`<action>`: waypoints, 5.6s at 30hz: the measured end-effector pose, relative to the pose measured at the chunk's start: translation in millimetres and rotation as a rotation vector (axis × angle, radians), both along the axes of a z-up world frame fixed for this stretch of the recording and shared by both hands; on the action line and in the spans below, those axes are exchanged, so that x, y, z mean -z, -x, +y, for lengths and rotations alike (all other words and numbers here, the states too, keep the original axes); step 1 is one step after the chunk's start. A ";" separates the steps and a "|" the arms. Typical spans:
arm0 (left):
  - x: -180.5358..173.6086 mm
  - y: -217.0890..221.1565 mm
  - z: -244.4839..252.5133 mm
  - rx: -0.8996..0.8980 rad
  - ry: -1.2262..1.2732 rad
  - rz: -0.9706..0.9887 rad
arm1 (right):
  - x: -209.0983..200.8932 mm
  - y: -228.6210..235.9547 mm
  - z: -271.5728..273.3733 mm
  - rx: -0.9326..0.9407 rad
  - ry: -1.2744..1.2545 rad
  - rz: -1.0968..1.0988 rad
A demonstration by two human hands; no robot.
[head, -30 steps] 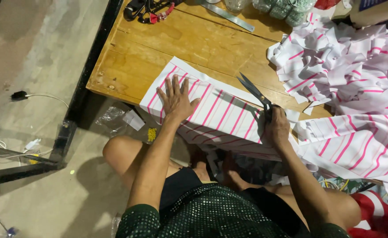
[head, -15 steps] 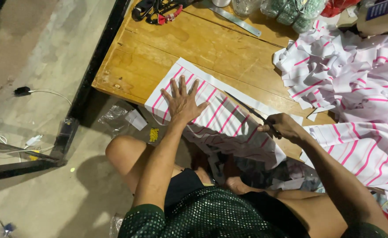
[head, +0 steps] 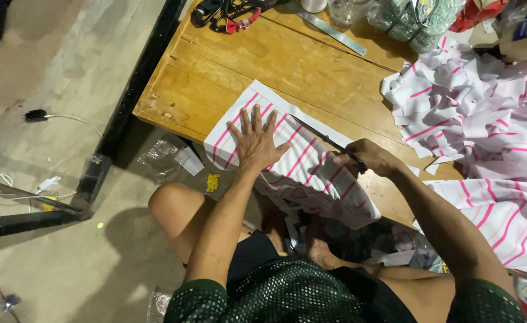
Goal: The person cuts a piece of white fabric with pink stripes into strips using scissors. They repeatedly fold the fabric, cut along the fold, and place the cut pieces aside on the table.
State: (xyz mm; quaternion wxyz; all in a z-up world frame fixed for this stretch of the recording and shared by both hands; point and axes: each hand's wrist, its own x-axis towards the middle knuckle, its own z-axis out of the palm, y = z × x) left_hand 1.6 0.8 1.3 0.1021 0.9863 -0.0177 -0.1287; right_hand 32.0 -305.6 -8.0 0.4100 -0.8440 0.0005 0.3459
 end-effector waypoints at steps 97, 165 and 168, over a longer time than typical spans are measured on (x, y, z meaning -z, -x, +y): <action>8.2 -2.8 5.8 0.005 0.077 -0.030 | 19.1 -91.0 104.8 -0.205 -0.247 -0.073; 95.2 -20.6 -4.8 -0.222 0.209 -0.373 | 83.5 39.8 105.9 -0.006 0.427 -0.856; 75.8 -8.0 -17.7 -0.156 0.143 -0.354 | 79.5 37.0 103.7 -0.029 0.411 -0.812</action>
